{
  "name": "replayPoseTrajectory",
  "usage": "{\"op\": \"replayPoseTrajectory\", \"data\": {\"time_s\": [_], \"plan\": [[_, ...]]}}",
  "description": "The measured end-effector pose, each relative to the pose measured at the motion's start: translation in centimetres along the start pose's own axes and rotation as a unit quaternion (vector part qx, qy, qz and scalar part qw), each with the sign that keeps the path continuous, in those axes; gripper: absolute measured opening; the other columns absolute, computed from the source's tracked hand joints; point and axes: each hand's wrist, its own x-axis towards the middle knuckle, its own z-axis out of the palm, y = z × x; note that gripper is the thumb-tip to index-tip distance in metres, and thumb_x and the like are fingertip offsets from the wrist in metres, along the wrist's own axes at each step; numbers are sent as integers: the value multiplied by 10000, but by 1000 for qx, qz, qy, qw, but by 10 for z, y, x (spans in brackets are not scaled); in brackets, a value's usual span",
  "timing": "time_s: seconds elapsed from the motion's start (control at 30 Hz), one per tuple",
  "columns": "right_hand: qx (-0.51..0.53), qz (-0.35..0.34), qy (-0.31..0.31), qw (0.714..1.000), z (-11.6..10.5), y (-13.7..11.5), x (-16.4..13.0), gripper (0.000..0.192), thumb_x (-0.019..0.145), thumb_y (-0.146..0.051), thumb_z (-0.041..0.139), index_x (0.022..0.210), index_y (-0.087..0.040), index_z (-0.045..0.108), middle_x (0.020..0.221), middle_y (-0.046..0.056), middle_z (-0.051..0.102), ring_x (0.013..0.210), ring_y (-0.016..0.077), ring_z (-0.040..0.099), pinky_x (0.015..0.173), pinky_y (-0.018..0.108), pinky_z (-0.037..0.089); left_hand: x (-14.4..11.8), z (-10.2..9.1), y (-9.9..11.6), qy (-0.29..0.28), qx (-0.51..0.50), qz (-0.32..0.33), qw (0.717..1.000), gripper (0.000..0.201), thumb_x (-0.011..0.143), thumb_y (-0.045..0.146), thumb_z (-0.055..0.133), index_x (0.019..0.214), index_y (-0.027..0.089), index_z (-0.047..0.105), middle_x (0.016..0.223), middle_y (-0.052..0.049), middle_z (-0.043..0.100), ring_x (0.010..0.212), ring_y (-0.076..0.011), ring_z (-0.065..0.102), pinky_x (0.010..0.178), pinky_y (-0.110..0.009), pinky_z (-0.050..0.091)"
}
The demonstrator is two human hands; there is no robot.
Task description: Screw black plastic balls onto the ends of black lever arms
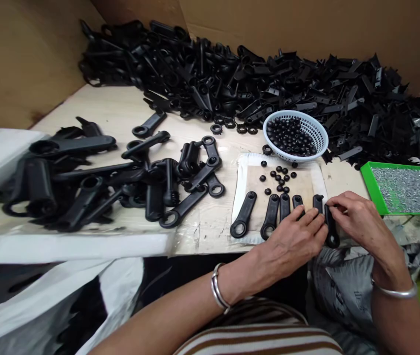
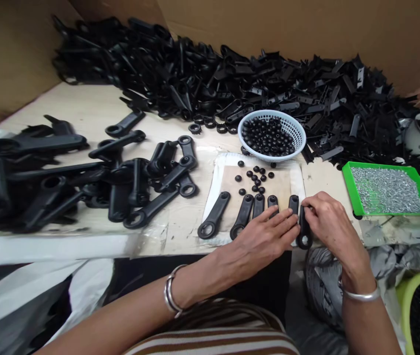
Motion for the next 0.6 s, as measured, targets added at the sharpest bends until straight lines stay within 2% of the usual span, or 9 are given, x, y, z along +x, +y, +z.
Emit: {"op": "replayPoseTrajectory", "data": {"time_s": [0.17, 0.37, 0.5, 0.6], "plan": [[-37, 5, 22, 999, 4, 7, 13, 227, 873, -162, 496, 928, -191, 714, 891, 71, 693, 788, 198, 662, 755, 322, 480, -5, -1, 0, -1, -2, 5, 1000, 207, 975, 98, 419, 1074, 106, 600, 1147, -110, 668, 1172, -221, 588, 1008, -356, 445], [-68, -20, 4, 997, 8, 4, 23, 230, 906, -192, 475, 960, -211, 698, 917, 65, 681, 803, 192, 667, 742, 316, 481, -12, -5, 0, 3, -28, 9, 1000, 130, 948, 89, 491, 1025, 118, 592, 1095, -108, 670, 1108, -192, 618, 987, -320, 468], [-42, -45, -33, 998, -2, 10, 24, 226, 926, -245, 493, 1046, -229, 684, 944, 57, 702, 826, 188, 672, 749, 312, 492, -12, -7, -1, 3, -42, 9, 999, 102, 944, 92, 505, 998, 132, 582, 1055, -103, 666, 1071, -183, 627, 974, -320, 475], [-37, -33, -25, 998, -11, 7, 31, 244, 935, -283, 501, 1085, -224, 684, 1001, 70, 722, 868, 212, 681, 777, 337, 500, -14, -9, -1, 7, -45, 10, 999, 115, 951, 96, 490, 1009, 134, 582, 1055, -104, 666, 1079, -185, 626, 975, -330, 476]]}}
